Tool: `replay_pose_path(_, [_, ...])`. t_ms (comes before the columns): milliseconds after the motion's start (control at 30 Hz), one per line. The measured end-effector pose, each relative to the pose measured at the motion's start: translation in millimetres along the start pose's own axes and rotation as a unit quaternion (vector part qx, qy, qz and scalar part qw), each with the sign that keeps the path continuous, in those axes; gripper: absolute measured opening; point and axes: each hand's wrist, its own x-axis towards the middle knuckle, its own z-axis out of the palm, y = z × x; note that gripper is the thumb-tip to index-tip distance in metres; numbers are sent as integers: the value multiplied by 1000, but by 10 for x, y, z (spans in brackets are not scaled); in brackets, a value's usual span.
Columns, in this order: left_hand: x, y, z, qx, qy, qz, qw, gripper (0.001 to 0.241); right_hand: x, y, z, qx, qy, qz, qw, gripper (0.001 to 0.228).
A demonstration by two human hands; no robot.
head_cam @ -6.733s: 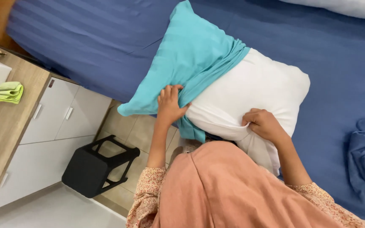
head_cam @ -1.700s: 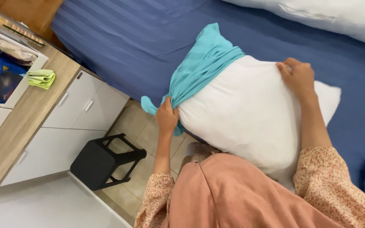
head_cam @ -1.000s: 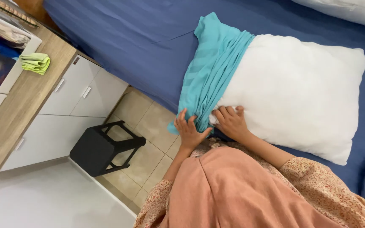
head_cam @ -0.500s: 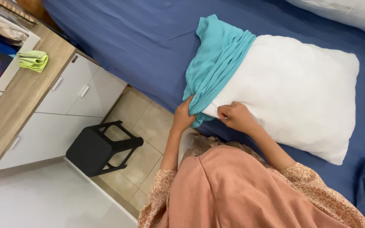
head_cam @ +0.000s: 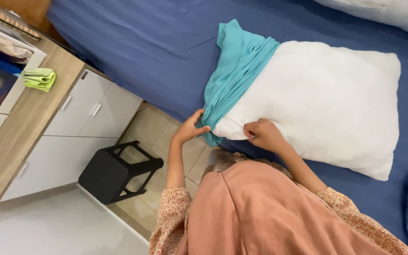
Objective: The person puts a light blue pillowcase onto a white pillow, then folds the removed pillowcase. They then place a dark blue pillowcase onto another white pillow, adjusting the fabric to fit.
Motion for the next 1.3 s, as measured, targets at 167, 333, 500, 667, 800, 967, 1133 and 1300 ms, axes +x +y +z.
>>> replay_pose_path(167, [101, 47, 45, 93, 79, -22, 992, 49, 1, -35, 77, 4, 4, 21, 1000, 17])
replay_pose_path(333, [379, 300, -131, 136, 144, -4, 980, 22, 69, -168, -61, 3, 12, 25, 1000, 16])
replay_pose_path(500, [595, 733, -412, 189, 238, 148, 941, 20, 177, -382, -102, 53, 16, 47, 997, 16])
replay_pose_path(667, [765, 1018, -564, 263, 256, 159, 917, 27, 436, -365, 333, 69, 92, 25, 993, 14])
replay_pose_path(800, [893, 1310, -464, 307, 261, 190, 895, 44, 634, -282, 555, 46, 3, 49, 998, 14])
replay_pose_path(967, [1345, 804, 130, 393, 231, 179, 872, 58, 839, 48, -30, 110, -49, 49, 991, 18])
replay_pose_path(1133, [1281, 320, 424, 397, 268, 162, 863, 52, 1123, 766, -1114, 2, 146, 123, 982, 14])
replay_pose_path(1300, [1184, 388, 333, 374, 252, 159, 878, 51, 1358, 1718, -1265, -200, 218, 205, 933, 33])
